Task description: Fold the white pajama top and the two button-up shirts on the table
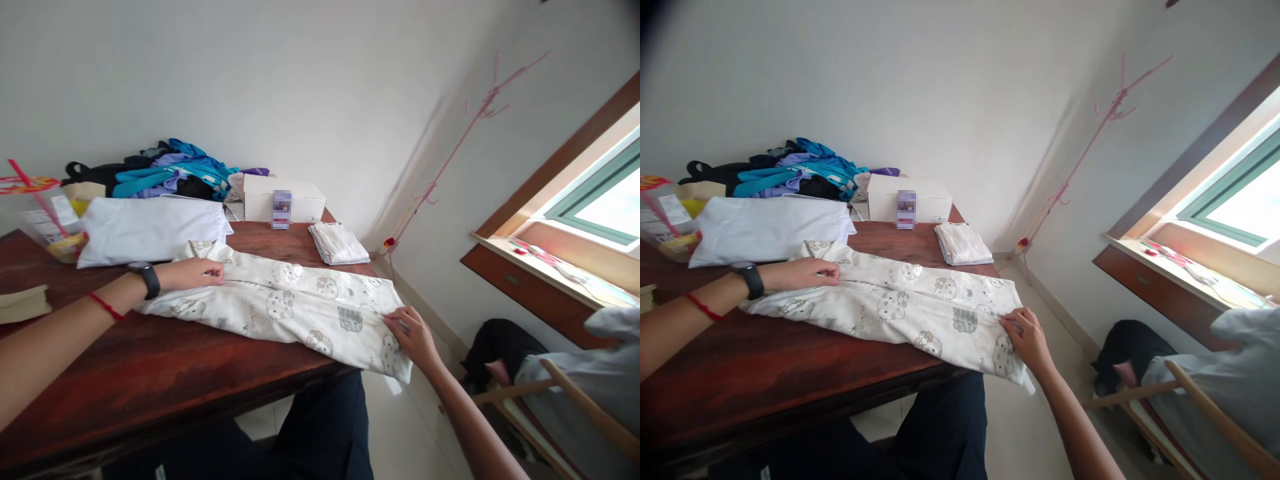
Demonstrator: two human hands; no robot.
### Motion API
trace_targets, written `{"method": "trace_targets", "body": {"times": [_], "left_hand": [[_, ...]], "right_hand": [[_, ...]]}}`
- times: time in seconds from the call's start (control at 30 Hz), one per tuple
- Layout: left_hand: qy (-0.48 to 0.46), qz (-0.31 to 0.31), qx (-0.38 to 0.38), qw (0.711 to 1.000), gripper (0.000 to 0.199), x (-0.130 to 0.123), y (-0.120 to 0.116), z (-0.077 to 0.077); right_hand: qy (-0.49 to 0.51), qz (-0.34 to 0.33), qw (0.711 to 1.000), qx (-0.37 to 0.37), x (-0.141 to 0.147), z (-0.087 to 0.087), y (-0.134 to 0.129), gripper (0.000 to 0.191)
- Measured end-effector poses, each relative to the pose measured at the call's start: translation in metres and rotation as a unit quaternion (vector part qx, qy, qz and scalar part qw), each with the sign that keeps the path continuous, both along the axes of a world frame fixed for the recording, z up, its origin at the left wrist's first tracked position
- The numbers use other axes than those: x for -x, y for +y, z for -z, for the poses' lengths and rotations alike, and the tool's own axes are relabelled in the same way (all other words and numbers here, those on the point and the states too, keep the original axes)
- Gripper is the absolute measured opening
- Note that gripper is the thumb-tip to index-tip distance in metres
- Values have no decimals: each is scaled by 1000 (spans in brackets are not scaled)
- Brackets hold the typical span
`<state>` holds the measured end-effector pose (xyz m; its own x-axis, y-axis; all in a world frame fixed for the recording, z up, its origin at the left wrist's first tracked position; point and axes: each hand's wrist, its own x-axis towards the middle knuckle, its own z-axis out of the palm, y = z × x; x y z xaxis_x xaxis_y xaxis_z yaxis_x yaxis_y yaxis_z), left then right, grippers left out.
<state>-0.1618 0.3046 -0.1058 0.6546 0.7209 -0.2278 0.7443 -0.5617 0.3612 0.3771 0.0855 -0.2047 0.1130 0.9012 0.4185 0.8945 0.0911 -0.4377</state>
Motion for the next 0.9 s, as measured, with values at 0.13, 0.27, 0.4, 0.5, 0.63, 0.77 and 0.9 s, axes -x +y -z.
{"method": "trace_targets", "body": {"times": [0.13,0.27,0.4,0.5,0.63,0.77,0.9], "left_hand": [[49,-39,-126,990,55,2,-14,2],[5,-6,-270,963,61,-39,-54,-7],[-39,165,-154,974,63,-106,-94,-1],[-35,215,-119,969,66,-140,-106,18],[-7,219,-120,968,67,-148,-111,40],[10,221,-91,971,73,-140,-114,35],[26,212,-34,976,73,-139,-117,20]], "right_hand": [[11,-15,1000,19,-3,-6,-1,31],[-2,-17,999,33,-4,-15,1,30],[-43,0,999,6,-2,-23,7,31],[-80,14,997,-14,0,-31,13,35],[-108,26,993,-25,4,-34,22,39],[-141,47,986,74,1,-8,28,54],[-140,83,978,127,-6,19,30,61]]}}
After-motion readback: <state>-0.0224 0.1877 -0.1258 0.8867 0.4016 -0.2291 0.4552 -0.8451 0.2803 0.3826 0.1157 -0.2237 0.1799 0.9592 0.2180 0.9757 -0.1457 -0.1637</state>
